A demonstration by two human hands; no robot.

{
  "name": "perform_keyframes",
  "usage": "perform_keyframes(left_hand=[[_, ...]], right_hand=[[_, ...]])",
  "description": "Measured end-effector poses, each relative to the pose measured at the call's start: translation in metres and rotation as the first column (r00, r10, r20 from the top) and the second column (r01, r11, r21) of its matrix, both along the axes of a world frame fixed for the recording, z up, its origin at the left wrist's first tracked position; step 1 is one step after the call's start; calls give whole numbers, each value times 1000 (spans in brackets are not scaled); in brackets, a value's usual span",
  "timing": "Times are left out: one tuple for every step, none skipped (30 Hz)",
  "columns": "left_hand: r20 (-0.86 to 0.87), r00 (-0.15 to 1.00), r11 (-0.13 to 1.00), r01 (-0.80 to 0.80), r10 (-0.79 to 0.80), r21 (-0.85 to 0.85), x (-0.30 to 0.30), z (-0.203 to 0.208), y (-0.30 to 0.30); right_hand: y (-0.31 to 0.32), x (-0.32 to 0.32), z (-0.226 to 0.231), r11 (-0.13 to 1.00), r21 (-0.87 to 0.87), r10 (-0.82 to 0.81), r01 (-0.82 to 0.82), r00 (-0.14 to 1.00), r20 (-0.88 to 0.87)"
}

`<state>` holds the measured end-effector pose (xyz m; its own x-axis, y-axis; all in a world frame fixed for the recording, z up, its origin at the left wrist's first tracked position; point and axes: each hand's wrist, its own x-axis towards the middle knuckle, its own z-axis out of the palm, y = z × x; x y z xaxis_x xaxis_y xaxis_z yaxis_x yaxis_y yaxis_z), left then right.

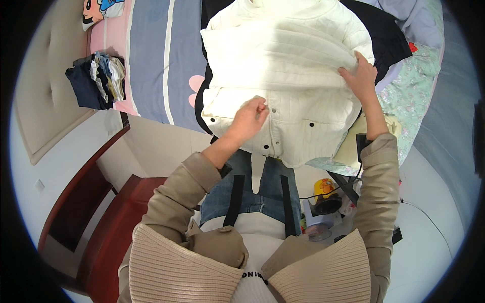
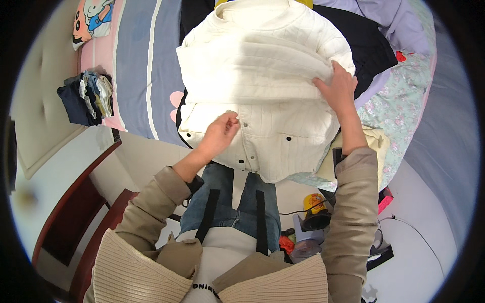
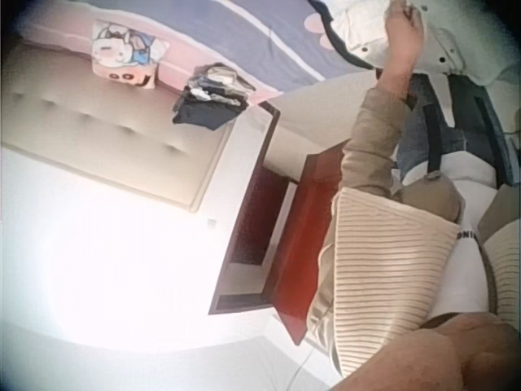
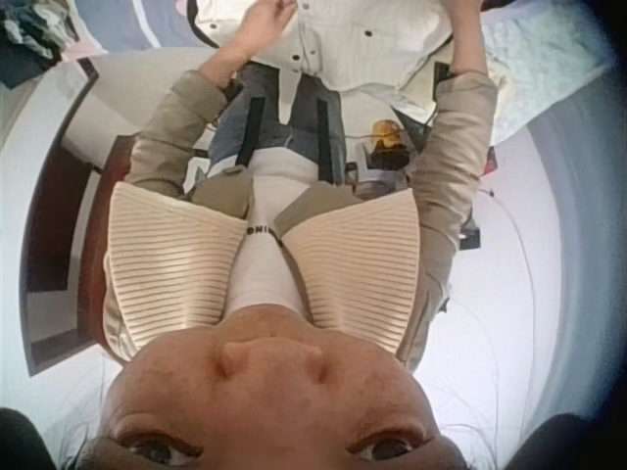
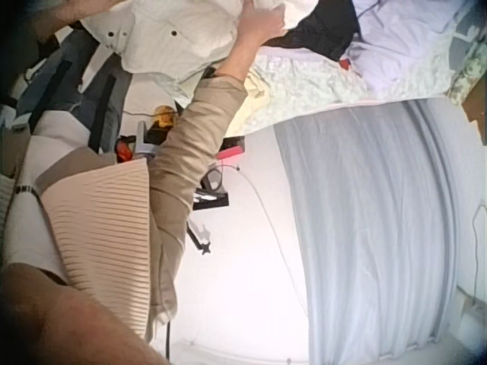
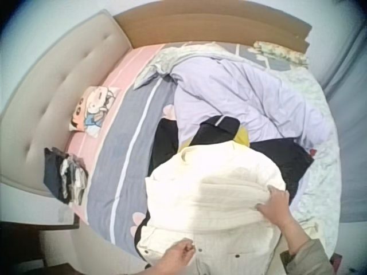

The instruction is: The person folds several garments on a bed, including a light yellow shirt, a white puffer jacket, a black jacket, a yellow jacket, and black pants. Each item is smoothed, folded, and placed on a growing stack.

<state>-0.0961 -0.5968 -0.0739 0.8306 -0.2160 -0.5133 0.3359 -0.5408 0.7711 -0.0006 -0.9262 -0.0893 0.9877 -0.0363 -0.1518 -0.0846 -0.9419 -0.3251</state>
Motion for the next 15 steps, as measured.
perform_keyframes(left_hand=[[-35,999,1000,-26,26,5,-1,1,-9],[-76,996,999,-53,54,9,-1,2,-17],[-147,986,996,-82,84,18,1,3,-25],[-156,983,995,-90,94,35,2,4,-31],[-150,987,996,-42,53,77,2,5,-36],[-150,989,993,3,15,117,4,5,-40],[-144,989,986,46,-23,158,8,5,-44],[-149,989,984,49,-23,171,11,4,-46],[-158,987,981,52,-22,185,13,4,-48],[-164,986,980,58,-27,188,14,3,-49],[-173,985,981,30,3,189,15,2,-50],[-183,983,984,8,26,181,15,2,-49],[-204,978,985,-12,48,174,14,3,-48],[-254,966,993,-14,44,121,12,3,-47],[-313,949,998,-16,36,67,10,4,-46]], right_hand=[[-2,5,0,1000,-20,8,-12,989,-148],[-5,10,1,998,12,65,-64,964,-258],[-9,14,2,999,-30,35,-41,984,-174],[-13,15,4,997,-69,8,-16,993,-116],[-15,15,5,993,-119,-26,18,997,-68],[-18,16,7,984,-179,-34,23,998,-58],[-18,16,7,977,-213,-41,19,994,-101],[-19,17,9,965,-261,-54,25,993,-108],[-18,19,9,953,-302,-65,20,988,-140],[-17,23,10,977,-213,-1,-4,1000,-26],[-15,30,10,992,-118,57,-48,995,75],[-12,37,9,998,-36,54,-50,992,114],[-11,46,9,996,22,79,-83,984,158],[-9,58,8,996,67,51,-60,990,135],[-6,67,7,990,117,54,-73,986,158]])
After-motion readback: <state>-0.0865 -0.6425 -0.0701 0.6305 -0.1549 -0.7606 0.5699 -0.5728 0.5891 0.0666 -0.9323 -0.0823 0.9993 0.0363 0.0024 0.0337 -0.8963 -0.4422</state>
